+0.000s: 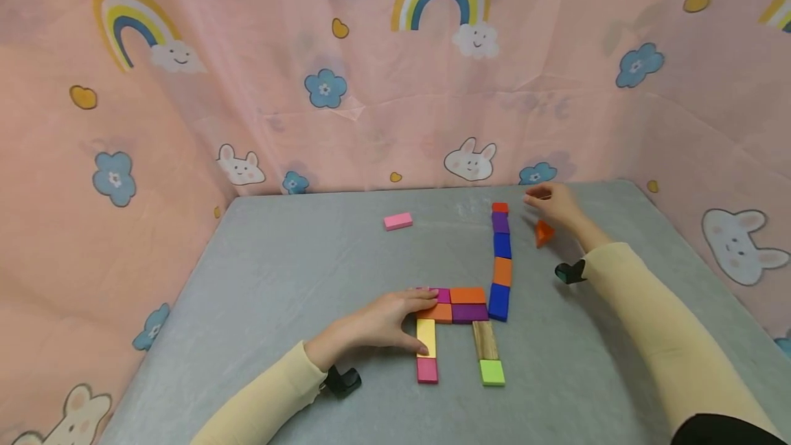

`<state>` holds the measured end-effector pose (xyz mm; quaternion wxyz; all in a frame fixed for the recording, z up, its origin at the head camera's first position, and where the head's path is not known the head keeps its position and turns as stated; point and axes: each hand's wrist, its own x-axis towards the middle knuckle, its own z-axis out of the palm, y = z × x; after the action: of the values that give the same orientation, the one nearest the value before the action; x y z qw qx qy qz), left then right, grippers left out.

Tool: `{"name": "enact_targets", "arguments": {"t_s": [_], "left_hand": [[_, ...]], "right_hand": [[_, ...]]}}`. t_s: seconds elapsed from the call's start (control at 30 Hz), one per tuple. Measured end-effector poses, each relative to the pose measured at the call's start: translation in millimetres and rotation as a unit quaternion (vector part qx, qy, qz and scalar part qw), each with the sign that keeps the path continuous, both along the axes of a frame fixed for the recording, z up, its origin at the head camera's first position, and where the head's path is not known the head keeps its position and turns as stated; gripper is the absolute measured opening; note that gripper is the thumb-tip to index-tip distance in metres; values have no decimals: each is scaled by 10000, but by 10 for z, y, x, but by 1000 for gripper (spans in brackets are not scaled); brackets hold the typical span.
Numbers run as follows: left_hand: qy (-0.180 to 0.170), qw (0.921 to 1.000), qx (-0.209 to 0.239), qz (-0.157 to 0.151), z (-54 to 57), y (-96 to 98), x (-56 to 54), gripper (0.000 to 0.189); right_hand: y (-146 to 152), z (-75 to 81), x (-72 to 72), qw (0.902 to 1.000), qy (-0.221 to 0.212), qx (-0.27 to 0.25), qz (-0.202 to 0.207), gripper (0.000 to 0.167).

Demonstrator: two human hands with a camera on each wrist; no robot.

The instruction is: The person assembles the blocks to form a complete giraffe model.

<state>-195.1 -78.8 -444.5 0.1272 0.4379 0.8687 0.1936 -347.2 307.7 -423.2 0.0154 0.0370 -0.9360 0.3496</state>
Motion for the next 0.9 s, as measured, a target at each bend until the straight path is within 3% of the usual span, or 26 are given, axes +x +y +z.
{"name": "enact_targets", "arguments": {"t_s": [0.2, 0.4, 0.63, 0.9], "left_hand": [[-26, 10000, 46, 5, -7, -23, 0, 79], [-2, 10000, 59, 9, 1, -50, -1, 79], [-8, 10000, 24, 17, 11, -47, 1, 79], [56, 10000, 29, -45, 20, -22, 13, 79]], "right_hand": [[93, 52, 319, 9990, 61, 16, -433, 62], [88, -21, 538, 9975, -43, 255, -654, 59], [21, -141, 629, 9943, -466, 505, -821, 71], [-17, -149, 657, 9916, -539, 604, -1005, 71]]}}
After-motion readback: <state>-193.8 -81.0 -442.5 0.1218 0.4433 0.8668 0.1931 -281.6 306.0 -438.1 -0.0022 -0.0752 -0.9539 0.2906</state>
